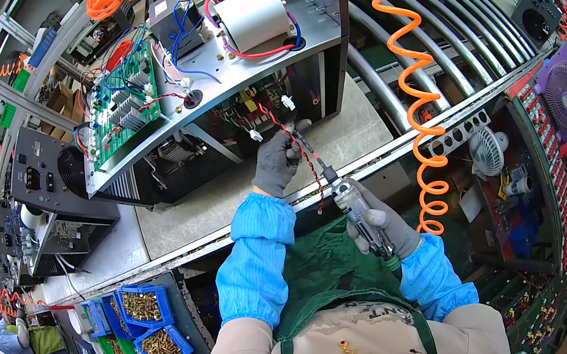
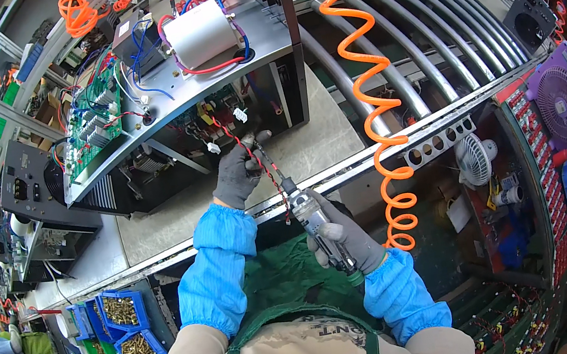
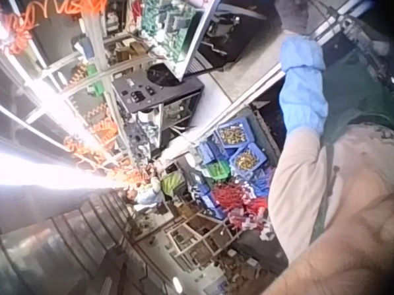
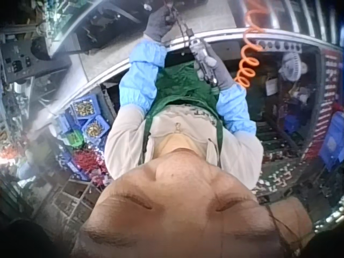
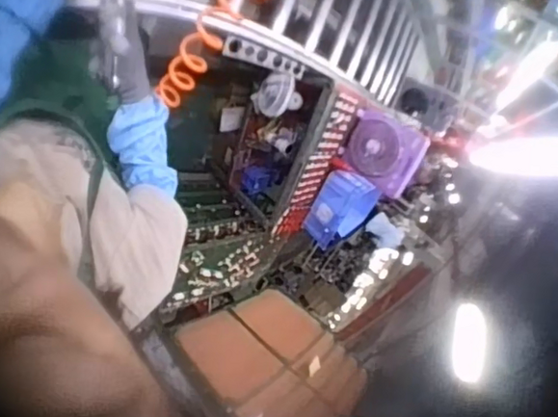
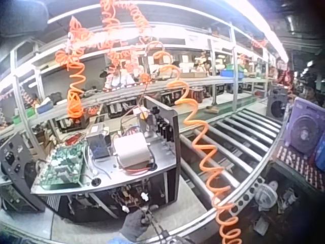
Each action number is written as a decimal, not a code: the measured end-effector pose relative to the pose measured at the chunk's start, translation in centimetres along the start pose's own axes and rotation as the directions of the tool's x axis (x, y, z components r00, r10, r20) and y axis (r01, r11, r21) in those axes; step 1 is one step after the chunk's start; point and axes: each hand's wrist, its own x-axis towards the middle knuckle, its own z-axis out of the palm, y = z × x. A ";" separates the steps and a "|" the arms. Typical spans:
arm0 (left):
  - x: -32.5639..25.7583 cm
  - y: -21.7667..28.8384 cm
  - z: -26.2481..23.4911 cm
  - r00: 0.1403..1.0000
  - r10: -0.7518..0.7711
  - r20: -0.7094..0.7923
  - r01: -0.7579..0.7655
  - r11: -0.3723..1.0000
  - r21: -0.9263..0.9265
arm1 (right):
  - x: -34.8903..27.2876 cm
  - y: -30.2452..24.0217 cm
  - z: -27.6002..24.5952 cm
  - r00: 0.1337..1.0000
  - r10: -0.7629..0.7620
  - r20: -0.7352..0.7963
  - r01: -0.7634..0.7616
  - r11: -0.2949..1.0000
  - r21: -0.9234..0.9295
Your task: The person assembles an electronic device on a workbench, connecting wires to a circuit board and a motor. They use a screwdriver to secure components and a pneumatic tool to fasten screws, working methodically on the internal assembly.
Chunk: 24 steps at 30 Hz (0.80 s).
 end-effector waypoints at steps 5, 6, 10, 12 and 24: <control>-0.9 0.4 0.7 0.996 0.084 -0.016 -0.071 0.917 0.393 | 0.2 -0.4 0.3 0.990 0.003 -0.141 -0.053 0.933 -0.356; -0.8 0.5 0.2 0.998 0.057 0.022 -0.061 0.918 0.392 | 0.1 -0.3 0.1 0.997 0.010 -0.083 -0.028 0.973 -0.228; -0.9 0.7 0.7 0.999 0.017 0.040 -0.024 0.984 0.177 | -0.2 -0.8 0.2 0.998 0.034 -0.045 -0.041 0.986 -0.159; -0.3 0.2 -0.7 1.000 0.001 0.030 -0.009 0.970 0.244 | -0.1 -1.1 0.6 0.993 0.038 -0.115 -0.075 0.938 -0.338; 1.1 0.0 -2.9 0.831 0.494 0.256 -0.313 0.034 0.949 | 0.3 0.6 -0.5 0.995 -0.063 -0.081 0.056 0.994 -0.093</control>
